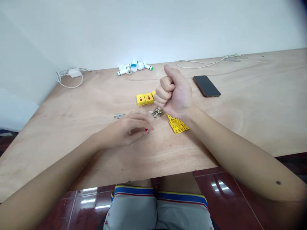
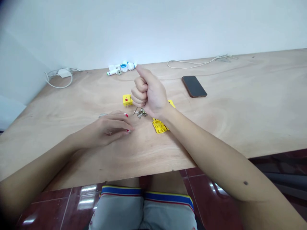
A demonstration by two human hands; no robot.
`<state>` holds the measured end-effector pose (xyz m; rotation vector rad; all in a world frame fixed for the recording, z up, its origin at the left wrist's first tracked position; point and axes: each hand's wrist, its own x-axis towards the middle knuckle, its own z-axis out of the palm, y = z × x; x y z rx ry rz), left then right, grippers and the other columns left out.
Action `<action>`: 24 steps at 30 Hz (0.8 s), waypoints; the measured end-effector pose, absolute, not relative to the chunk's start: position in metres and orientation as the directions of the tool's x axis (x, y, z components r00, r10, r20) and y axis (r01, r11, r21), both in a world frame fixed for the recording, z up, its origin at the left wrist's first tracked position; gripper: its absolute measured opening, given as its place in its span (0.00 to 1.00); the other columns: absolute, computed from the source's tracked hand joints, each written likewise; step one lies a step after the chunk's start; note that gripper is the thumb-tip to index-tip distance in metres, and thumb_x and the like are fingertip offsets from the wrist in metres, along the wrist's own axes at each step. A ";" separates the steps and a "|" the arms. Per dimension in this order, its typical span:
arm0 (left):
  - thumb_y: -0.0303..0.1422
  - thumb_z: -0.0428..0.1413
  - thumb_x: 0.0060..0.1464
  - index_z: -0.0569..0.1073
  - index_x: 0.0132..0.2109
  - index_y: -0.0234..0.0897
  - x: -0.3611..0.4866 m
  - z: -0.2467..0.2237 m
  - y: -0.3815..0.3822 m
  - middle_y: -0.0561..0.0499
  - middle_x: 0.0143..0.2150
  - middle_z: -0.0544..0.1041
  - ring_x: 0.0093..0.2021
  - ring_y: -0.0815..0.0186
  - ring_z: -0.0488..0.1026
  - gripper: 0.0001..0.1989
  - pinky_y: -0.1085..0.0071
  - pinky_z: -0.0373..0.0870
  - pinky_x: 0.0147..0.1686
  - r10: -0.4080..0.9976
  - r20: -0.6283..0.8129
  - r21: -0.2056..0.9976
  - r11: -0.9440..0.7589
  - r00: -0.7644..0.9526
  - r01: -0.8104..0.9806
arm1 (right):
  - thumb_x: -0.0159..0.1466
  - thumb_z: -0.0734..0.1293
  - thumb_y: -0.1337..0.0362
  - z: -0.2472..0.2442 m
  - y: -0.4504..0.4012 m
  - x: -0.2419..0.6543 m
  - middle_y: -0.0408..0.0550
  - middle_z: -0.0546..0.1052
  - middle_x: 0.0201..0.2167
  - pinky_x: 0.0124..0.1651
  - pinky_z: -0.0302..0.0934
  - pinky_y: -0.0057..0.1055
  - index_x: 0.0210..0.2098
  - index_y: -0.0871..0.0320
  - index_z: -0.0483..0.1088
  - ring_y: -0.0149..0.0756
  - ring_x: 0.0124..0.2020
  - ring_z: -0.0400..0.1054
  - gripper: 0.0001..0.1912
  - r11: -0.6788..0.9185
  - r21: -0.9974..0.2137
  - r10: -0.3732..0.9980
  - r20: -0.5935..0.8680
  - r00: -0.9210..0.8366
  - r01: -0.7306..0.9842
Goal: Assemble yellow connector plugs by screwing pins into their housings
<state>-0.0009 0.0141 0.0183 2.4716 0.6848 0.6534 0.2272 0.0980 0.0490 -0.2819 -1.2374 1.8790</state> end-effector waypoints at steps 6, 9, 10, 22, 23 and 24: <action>0.36 0.67 0.69 0.83 0.53 0.39 -0.001 0.019 0.014 0.44 0.52 0.85 0.53 0.56 0.80 0.09 0.57 0.78 0.55 0.653 0.255 0.580 -0.694 0.713 0.427 | 0.80 0.62 0.44 0.040 0.097 0.223 0.33 0.41 0.17 0.21 0.38 0.28 0.21 0.51 0.41 0.26 0.18 0.34 0.38 -0.198 -0.877 0.621 0.234 -0.748 -0.438; 0.33 0.64 0.72 0.84 0.47 0.39 -0.001 0.016 0.015 0.47 0.43 0.84 0.44 0.60 0.79 0.04 0.60 0.77 0.49 0.669 0.245 0.599 -0.674 0.702 0.433 | 0.80 0.60 0.51 0.037 0.095 0.223 0.35 0.43 0.17 0.22 0.45 0.28 0.21 0.51 0.42 0.28 0.19 0.39 0.35 -0.243 -0.898 0.512 0.202 -0.835 -0.366; 0.33 0.63 0.72 0.84 0.46 0.39 -0.001 0.015 0.015 0.47 0.41 0.84 0.43 0.60 0.79 0.05 0.60 0.77 0.48 0.675 0.252 0.610 -0.667 0.694 0.427 | 0.80 0.59 0.53 0.037 0.095 0.223 0.35 0.44 0.17 0.23 0.46 0.28 0.20 0.51 0.42 0.28 0.19 0.41 0.34 -0.250 -0.902 0.476 0.203 -0.856 -0.353; 0.37 0.65 0.70 0.87 0.44 0.39 -0.004 0.017 0.013 0.46 0.41 0.85 0.38 0.63 0.77 0.08 0.66 0.75 0.36 0.791 0.202 0.682 -0.537 0.577 0.497 | 0.78 0.59 0.59 0.042 0.095 0.228 0.36 0.43 0.17 0.24 0.48 0.30 0.20 0.50 0.40 0.29 0.20 0.40 0.31 -0.306 -0.902 0.448 0.144 -0.882 -0.303; 0.37 0.65 0.69 0.87 0.44 0.38 -0.004 0.017 0.013 0.46 0.41 0.84 0.36 0.64 0.76 0.08 0.68 0.73 0.34 0.800 0.180 0.693 -0.516 0.572 0.504 | 0.78 0.59 0.59 0.040 0.095 0.227 0.36 0.43 0.17 0.24 0.48 0.30 0.20 0.51 0.41 0.29 0.20 0.40 0.31 -0.297 -0.902 0.434 0.166 -0.886 -0.314; 0.37 0.65 0.69 0.87 0.44 0.38 -0.004 0.017 0.013 0.46 0.41 0.84 0.35 0.65 0.74 0.08 0.69 0.71 0.33 0.809 0.161 0.703 -0.496 0.566 0.510 | 0.77 0.59 0.58 0.039 0.095 0.225 0.36 0.44 0.17 0.25 0.49 0.30 0.20 0.51 0.41 0.29 0.20 0.41 0.31 -0.287 -0.901 0.422 0.186 -0.887 -0.326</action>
